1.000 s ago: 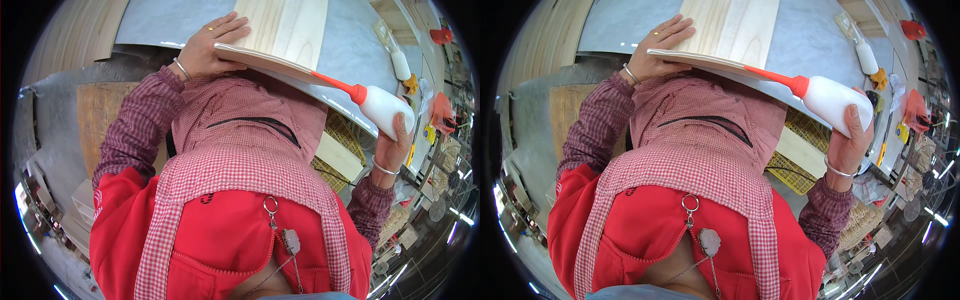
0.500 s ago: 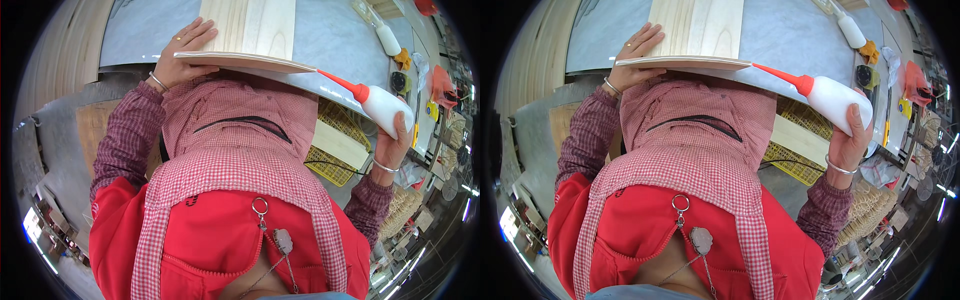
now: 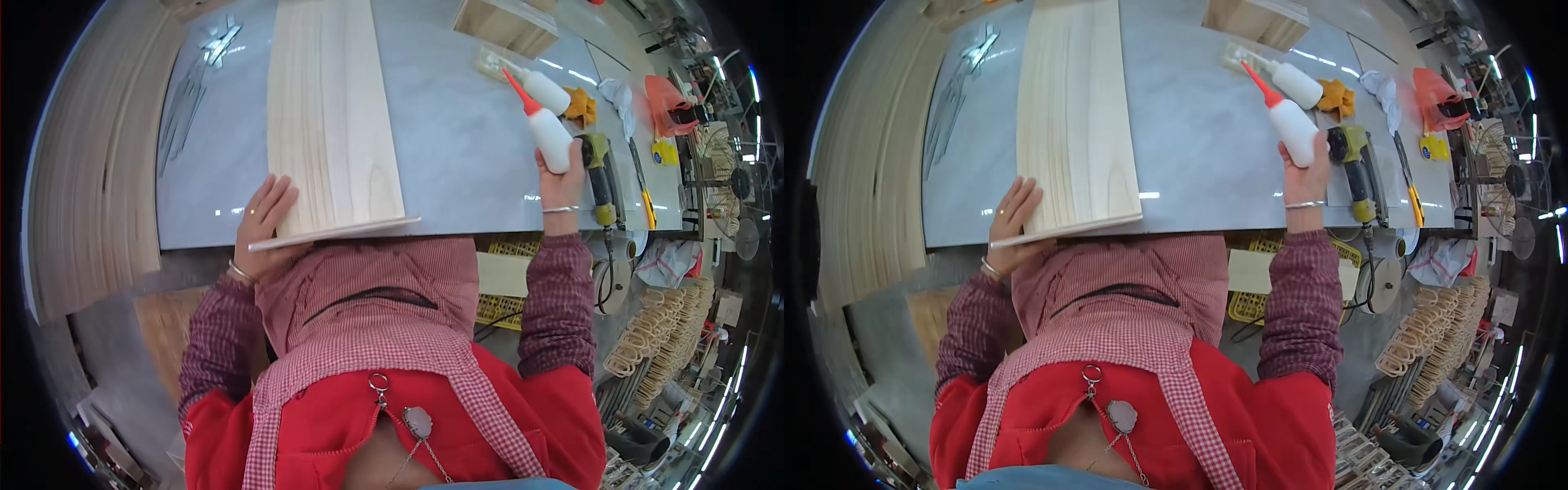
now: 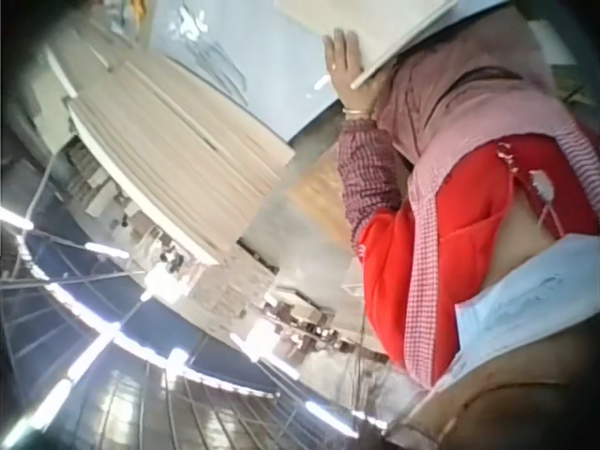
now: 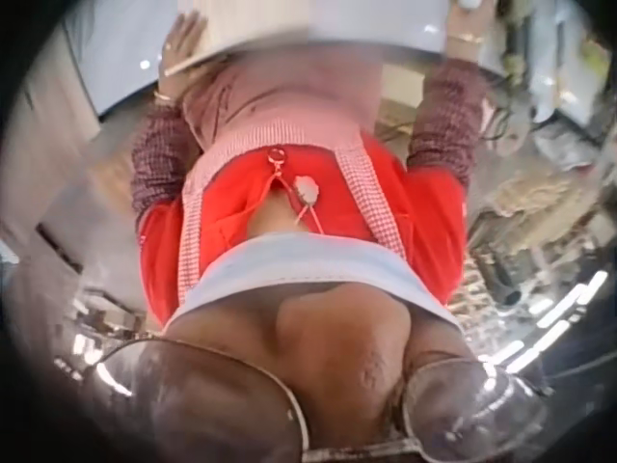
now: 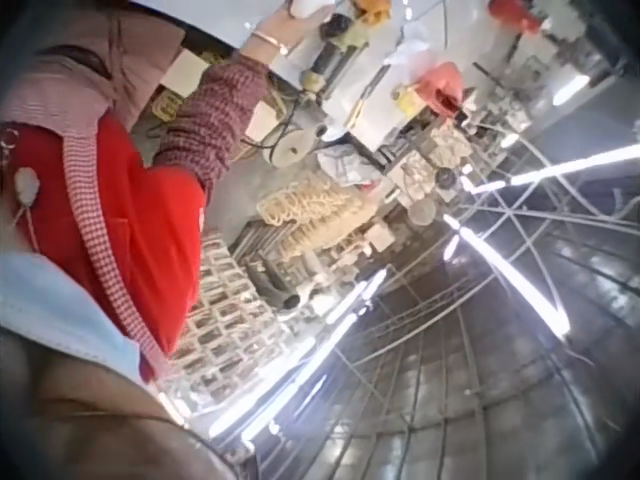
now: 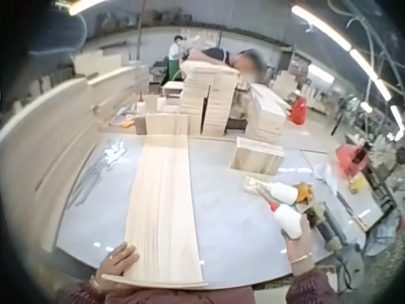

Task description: Apply glue to wooden components and use a pneumatic nail gun to assemble them into a structure.

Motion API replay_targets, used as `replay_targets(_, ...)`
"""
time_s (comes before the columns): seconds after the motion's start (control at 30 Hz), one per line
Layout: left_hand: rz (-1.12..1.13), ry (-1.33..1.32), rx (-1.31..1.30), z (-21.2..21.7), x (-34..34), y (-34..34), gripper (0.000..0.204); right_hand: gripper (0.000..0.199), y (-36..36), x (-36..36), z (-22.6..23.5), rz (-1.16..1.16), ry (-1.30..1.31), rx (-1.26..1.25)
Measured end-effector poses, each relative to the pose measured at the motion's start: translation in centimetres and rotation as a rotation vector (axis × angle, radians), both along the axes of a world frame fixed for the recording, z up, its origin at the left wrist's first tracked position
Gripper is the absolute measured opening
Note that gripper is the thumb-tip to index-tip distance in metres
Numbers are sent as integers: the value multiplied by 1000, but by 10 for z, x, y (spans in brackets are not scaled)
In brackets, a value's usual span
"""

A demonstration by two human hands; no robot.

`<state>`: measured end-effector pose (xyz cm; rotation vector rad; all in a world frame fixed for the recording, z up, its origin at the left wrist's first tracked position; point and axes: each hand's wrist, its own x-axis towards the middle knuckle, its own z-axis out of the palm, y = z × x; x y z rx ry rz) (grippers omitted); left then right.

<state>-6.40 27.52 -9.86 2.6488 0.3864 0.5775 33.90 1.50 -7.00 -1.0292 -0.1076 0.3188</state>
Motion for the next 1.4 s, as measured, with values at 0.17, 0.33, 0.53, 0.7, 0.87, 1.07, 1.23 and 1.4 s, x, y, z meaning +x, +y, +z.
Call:
replay_targets(0.17, 18, -40, 116, 20, -15, -33, 72, 47, 8, 13, -3, -143, -79, 4)
replay_targets(0.33, -1, -19, 152, 27, -9, -46, 67, 53, 5, 21, -24, -403, -304, -439)
replay_targets(0.53, 2, -27, 163, 29, -11, -53, 68, 60, 22, 13, -40, -487, -714, -794)
replay_targets(0.7, -170, -138, 79, 20, -17, -48, 75, 50, -9, 35, -52, -551, -976, -808)
replay_targets(0.87, -24, -157, 26, 24, -65, -60, 74, 41, -51, 10, -24, -399, -973, -894)
replay_targets(1.07, 624, -453, 214, 143, -148, -61, 46, 35, -49, 15, 10, -151, -868, -841)
replay_targets(1.23, 1081, -953, 99, 249, -214, -38, 24, 30, -42, 7, 20, 22, -835, -795)
replay_targets(1.4, 1384, -885, -3, 286, -259, -6, 28, 27, -46, -21, 46, 73, -896, -842)
